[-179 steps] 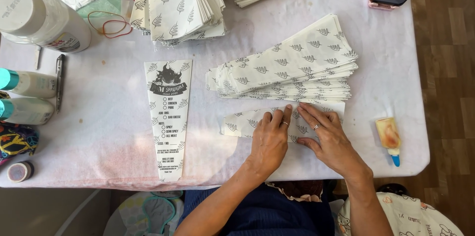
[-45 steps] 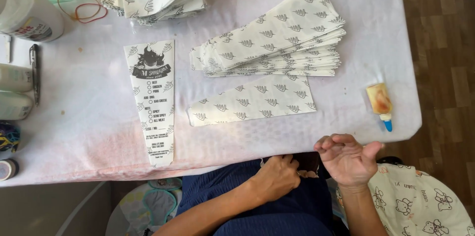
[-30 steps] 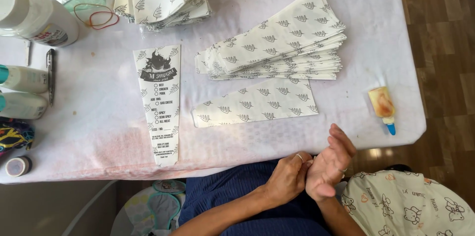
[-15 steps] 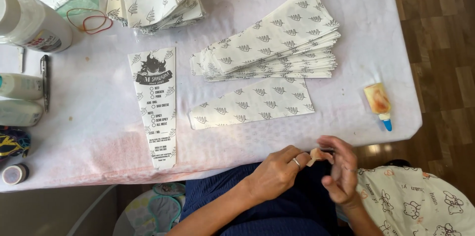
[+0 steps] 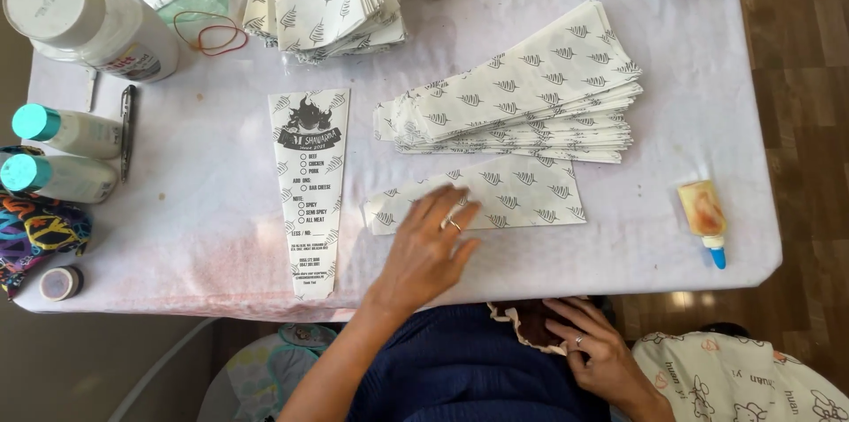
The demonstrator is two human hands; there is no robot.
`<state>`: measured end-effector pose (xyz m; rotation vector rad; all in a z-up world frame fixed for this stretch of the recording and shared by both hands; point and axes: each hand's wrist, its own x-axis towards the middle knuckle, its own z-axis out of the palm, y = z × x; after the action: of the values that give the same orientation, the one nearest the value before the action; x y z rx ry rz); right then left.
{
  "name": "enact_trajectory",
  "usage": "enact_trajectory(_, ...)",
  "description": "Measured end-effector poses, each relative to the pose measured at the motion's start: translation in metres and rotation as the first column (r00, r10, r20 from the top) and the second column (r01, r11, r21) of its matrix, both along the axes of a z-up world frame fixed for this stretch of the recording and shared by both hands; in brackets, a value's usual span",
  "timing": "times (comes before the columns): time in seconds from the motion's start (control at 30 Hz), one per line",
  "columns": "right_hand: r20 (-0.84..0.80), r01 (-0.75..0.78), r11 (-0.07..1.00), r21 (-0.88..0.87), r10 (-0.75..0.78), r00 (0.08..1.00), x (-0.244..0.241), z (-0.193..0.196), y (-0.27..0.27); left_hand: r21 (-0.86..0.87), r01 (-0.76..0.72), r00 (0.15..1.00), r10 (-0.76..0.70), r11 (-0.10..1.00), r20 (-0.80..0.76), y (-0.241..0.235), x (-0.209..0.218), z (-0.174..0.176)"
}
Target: Folding, gluing, and stacking printed paper wrappers on a work table.
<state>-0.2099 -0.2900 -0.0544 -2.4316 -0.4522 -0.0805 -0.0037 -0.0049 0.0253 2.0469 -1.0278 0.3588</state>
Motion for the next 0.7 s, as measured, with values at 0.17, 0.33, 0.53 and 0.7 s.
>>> enact_trajectory(0.17,-0.138,0.118,0.974,0.192,-0.092,0.986,0.031,0.063,-0.002,0.428,-0.098,0.989,0.134,0.898,-0.055,0.022,0.008,-0.027)
enact_trajectory(0.33,0.196,0.106,0.992,0.075,-0.118,0.973,0.099,0.100,0.027,0.490,-0.145,0.983,0.180,0.860,-0.024,0.015,-0.026,-0.022)
enact_trajectory(0.53,0.322,0.143,0.990,-0.020,-0.129,0.938,0.171,0.093,0.015,0.500,-0.210,0.971,0.239,0.840,0.006,0.014,-0.075,-0.024)
enact_trajectory(0.7,0.439,0.168,0.982,-0.084,-0.115,0.891,0.239,0.096,-0.001,0.426,-0.200,0.971,0.237,0.883,-0.037,0.040,-0.079,0.007)
